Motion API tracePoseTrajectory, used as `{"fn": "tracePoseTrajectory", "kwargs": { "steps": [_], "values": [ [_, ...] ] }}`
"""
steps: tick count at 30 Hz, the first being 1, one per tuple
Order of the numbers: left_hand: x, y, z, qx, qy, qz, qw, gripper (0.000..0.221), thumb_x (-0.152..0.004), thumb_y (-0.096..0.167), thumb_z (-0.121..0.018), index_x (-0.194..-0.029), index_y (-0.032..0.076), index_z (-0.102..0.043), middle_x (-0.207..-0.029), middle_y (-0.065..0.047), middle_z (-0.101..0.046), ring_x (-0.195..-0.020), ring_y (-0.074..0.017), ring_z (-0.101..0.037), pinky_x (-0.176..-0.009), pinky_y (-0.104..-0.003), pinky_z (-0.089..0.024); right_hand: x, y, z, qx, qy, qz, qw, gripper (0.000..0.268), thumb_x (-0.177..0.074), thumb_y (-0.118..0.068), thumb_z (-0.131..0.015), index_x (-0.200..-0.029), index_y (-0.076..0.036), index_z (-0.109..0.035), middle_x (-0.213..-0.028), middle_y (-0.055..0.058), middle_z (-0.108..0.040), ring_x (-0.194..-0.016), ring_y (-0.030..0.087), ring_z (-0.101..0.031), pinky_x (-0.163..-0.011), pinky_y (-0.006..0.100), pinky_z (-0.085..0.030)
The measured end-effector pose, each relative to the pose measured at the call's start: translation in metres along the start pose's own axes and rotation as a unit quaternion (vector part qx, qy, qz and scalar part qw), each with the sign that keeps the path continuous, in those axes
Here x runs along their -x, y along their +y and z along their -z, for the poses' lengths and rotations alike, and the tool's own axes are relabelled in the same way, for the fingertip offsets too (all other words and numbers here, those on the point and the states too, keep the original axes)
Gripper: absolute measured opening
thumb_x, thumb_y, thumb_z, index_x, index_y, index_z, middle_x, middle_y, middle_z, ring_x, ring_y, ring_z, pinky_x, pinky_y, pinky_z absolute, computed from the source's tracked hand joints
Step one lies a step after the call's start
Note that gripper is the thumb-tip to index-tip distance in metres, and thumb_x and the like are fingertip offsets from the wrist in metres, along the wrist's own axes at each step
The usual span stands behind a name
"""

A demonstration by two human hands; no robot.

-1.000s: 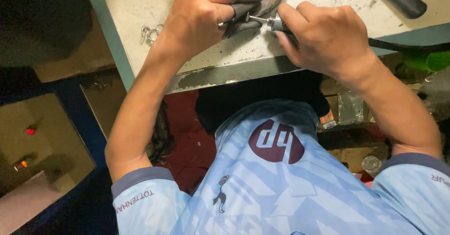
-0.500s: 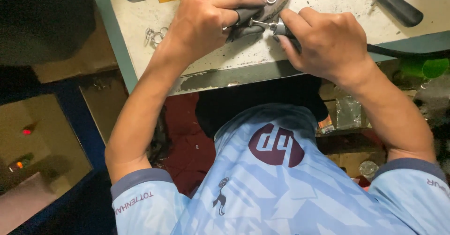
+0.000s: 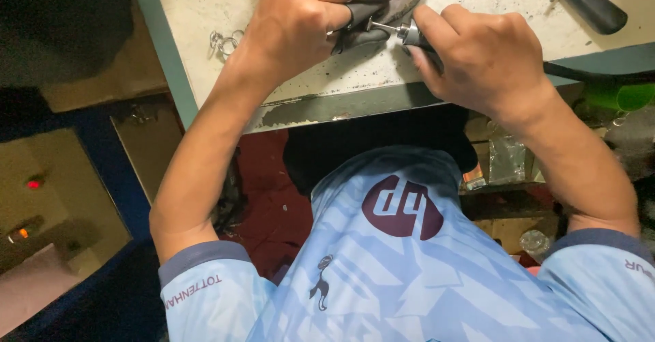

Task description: Using a rotary tool to polish or grind small metal rings at a jewelry workbench.

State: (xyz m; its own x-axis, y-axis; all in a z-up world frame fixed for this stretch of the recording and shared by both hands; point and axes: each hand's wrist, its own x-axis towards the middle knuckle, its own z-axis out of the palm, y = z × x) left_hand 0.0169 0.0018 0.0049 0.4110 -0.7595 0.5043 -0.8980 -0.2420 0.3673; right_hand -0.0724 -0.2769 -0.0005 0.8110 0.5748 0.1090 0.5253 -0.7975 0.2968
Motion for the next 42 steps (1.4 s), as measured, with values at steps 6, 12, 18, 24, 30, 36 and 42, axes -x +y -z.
{"fn": "tracePoseTrajectory", "kwargs": {
  "steps": [6, 12, 18, 24, 30, 36, 42],
  "values": [
    [0.0, -0.001, -0.001, 0.006, 0.006, -0.01, 1.0, 0.014, -0.091, -0.008, -0.084, -0.08, -0.003, -0.077, -0.121, -0.006, -0.079, -0.104, -0.0244, -0.078, -0.067, -0.035, -0.056, 0.0, 0.0, -0.001, -0.012, 0.01, -0.006, 1.0, 0.036, -0.105, -0.054, -0.073, -0.126, -0.026, -0.069, -0.082, -0.009, -0.063, -0.056, 0.015, -0.06, -0.041, 0.03, -0.045],
    [0.002, -0.002, -0.003, 0.005, 0.008, -0.002, 1.0, 0.014, -0.085, -0.012, -0.079, -0.076, -0.003, -0.075, -0.122, -0.003, -0.079, -0.099, -0.0236, -0.078, -0.063, -0.036, -0.052, 0.0, -0.001, 0.001, -0.002, 0.005, -0.008, 1.0, 0.032, -0.106, -0.053, -0.073, -0.122, -0.026, -0.068, -0.082, -0.009, -0.061, -0.057, 0.015, -0.059, -0.041, 0.03, -0.044],
    [0.004, -0.003, -0.005, -0.003, 0.003, 0.005, 1.0, 0.017, -0.083, -0.011, -0.08, -0.073, -0.001, -0.073, -0.123, -0.001, -0.079, -0.097, -0.0227, -0.078, -0.06, -0.036, -0.05, 0.0, -0.002, 0.0, 0.008, 0.013, -0.005, 1.0, 0.032, -0.106, -0.054, -0.073, -0.122, -0.027, -0.067, -0.082, -0.01, -0.059, -0.057, 0.013, -0.058, -0.042, 0.028, -0.042],
    [0.0, -0.001, -0.003, 0.001, 0.024, -0.018, 1.0, 0.015, -0.09, -0.006, -0.085, -0.078, -0.001, -0.078, -0.119, -0.003, -0.079, -0.097, -0.0205, -0.078, -0.066, -0.033, -0.053, 0.003, -0.001, 0.001, 0.009, 0.009, -0.018, 1.0, 0.032, -0.106, -0.056, -0.072, -0.123, -0.029, -0.068, -0.081, -0.011, -0.062, -0.058, 0.014, -0.061, -0.042, 0.029, -0.045],
    [0.009, -0.005, -0.01, -0.045, 0.023, -0.023, 0.998, 0.02, -0.083, -0.015, -0.073, -0.072, 0.001, -0.076, -0.121, -0.002, -0.08, -0.096, -0.0201, -0.079, -0.059, -0.033, -0.053, 0.035, 0.002, -0.006, -0.118, 0.099, -0.066, 0.986, 0.032, -0.123, -0.037, -0.059, -0.137, -0.01, -0.069, -0.083, 0.005, -0.066, -0.052, 0.014, -0.05, -0.044, 0.029, -0.037],
    [0.019, -0.001, -0.014, -0.157, 0.028, -0.025, 0.987, 0.033, -0.09, -0.01, -0.069, -0.066, 0.014, -0.068, -0.13, 0.014, -0.076, -0.061, -0.0153, -0.039, -0.06, -0.03, -0.036, 0.04, 0.003, -0.01, -0.166, 0.126, -0.106, 0.972, 0.032, -0.122, -0.032, -0.064, -0.137, -0.005, -0.074, -0.087, 0.007, -0.066, -0.058, 0.022, -0.054, -0.049, 0.034, -0.037],
    [0.036, 0.025, 0.003, -0.141, 0.065, 0.061, 0.986, 0.041, -0.074, -0.017, -0.067, -0.055, 0.014, -0.048, -0.126, 0.014, -0.078, -0.126, -0.0242, -0.061, -0.085, -0.041, -0.02, 0.039, 0.002, -0.004, -0.175, 0.118, -0.104, 0.972, 0.03, -0.125, -0.03, -0.063, -0.136, -0.006, -0.077, -0.09, 0.009, -0.069, -0.063, 0.026, -0.059, -0.052, 0.035, -0.04]
  ]
}}
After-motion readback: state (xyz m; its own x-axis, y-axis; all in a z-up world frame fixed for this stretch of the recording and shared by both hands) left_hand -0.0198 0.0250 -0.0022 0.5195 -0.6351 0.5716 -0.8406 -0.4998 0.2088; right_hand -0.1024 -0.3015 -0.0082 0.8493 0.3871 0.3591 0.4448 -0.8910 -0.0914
